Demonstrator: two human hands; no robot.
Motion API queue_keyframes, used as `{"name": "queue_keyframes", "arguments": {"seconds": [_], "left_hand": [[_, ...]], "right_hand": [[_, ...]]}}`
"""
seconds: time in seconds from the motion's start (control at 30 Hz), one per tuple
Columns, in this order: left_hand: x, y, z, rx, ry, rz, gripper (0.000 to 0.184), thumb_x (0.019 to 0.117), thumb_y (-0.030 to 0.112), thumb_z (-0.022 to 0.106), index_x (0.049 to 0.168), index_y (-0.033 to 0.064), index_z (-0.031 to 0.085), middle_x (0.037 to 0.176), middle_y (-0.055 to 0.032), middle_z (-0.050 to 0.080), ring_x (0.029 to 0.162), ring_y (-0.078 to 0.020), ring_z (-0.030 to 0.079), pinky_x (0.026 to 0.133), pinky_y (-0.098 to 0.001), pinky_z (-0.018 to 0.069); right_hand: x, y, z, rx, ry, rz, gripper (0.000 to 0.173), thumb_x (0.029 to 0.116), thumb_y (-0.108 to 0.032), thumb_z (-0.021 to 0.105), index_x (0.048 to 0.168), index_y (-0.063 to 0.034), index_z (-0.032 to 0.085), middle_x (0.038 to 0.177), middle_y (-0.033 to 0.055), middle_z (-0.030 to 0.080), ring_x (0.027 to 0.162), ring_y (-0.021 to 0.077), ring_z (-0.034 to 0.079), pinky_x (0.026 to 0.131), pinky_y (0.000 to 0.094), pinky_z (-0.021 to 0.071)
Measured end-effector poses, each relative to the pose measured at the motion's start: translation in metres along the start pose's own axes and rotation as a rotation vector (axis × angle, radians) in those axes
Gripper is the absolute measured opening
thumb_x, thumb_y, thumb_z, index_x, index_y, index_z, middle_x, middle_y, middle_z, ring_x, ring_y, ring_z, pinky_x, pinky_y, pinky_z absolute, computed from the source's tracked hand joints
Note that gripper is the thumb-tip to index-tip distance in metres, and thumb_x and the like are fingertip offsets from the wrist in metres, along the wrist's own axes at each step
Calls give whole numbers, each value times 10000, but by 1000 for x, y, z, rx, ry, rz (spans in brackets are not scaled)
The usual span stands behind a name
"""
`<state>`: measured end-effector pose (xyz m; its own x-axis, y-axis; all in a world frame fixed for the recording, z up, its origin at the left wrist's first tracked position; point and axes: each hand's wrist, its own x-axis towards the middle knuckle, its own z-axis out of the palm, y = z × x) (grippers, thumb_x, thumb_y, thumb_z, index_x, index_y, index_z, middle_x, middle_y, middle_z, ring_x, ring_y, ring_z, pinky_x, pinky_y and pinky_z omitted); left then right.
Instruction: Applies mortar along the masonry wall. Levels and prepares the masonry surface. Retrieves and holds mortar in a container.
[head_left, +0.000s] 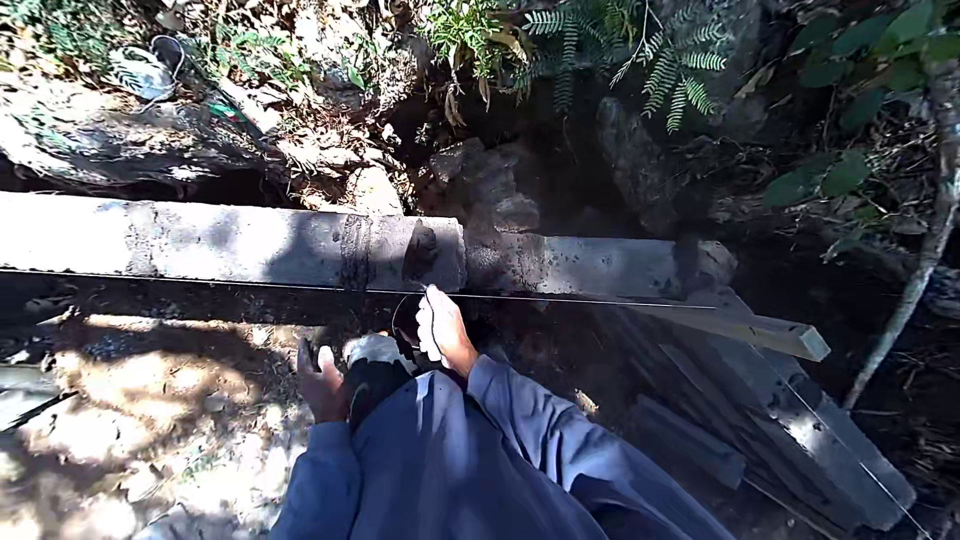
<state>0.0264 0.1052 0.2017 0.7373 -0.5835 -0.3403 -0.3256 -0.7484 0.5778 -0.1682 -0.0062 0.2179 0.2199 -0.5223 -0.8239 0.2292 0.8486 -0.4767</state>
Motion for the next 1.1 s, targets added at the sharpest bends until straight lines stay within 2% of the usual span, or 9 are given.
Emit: {"name": "queue_keyframes", "arguments": {"seconds": [0.17,0.27,0.33,0.43,0.57,0.63,0.77,0.97,1.1], "left_hand": [[-7,3,12,-161,-106,-134,508,1086,148,430,1539,-65,344,1539,-269,440,1438,-337,436,1200,-461,331],[2,11,42,-500,-131,-298,486,1115,169,351,1551,-46,327,1548,-263,417,1402,-329,460,1137,-458,415],[17,40,61,-886,-74,-515,586,1134,403,211,1593,43,264,1628,-213,301,1473,-330,351,1149,-542,357],[44,83,72,-1171,54,-659,758,1057,656,158,1620,153,233,1674,-120,244,1529,-275,262,1212,-561,279],[86,98,93,-978,230,-765,834,1039,694,165,1539,77,419,1569,-185,439,1453,-349,408,1138,-604,362],[91,114,83,-1098,189,-786,848,1032,702,110,1569,100,370,1612,-154,379,1498,-323,333,1156,-627,315],[108,121,89,-1083,221,-857,825,1051,667,149,1526,42,402,1555,-201,434,1451,-342,402,1121,-608,373],[106,128,81,-1089,183,-893,835,1049,664,148,1520,22,399,1532,-226,444,1414,-361,434,1104,-600,384],[105,134,81,-1002,183,-914,857,1043,674,133,1541,18,370,1537,-230,444,1408,-365,454,1100,-574,406]], "right_hand": [[-20,-9,-50,-259,187,-170,447,1141,-358,311,1122,-5,585,671,35,534,471,134,509,434,304,487],[-17,-46,-59,-941,225,-303,466,1111,-359,402,1284,7,633,979,172,690,875,268,679,839,452,558],[-6,-79,-41,-1268,159,-325,510,1111,-394,400,1352,7,603,1187,257,687,1155,396,654,1030,584,478],[42,-108,-4,-1509,123,-478,524,1104,-469,349,1255,-35,602,1065,258,687,1023,454,677,836,672,518],[102,-143,41,-1751,65,-497,498,1093,-474,368,1250,-79,628,1074,221,711,1065,417,690,886,649,532],[101,-145,55,-1863,40,-457,484,1092,-474,380,1235,-82,625,1068,222,706,1066,418,688,870,642,536],[85,-130,61,-1976,-38,-524,435,1091,-431,392,1139,-71,632,969,202,704,976,408,706,805,623,551],[31,-94,69,-1994,-201,-423,441,1098,-428,419,1203,-63,644,1013,208,704,991,409,698,803,630,542],[22,-71,57,-1977,-274,-486,431,1095,-414,430,1255,-62,620,1088,184,703,1078,366,687,922,566,536]]}}
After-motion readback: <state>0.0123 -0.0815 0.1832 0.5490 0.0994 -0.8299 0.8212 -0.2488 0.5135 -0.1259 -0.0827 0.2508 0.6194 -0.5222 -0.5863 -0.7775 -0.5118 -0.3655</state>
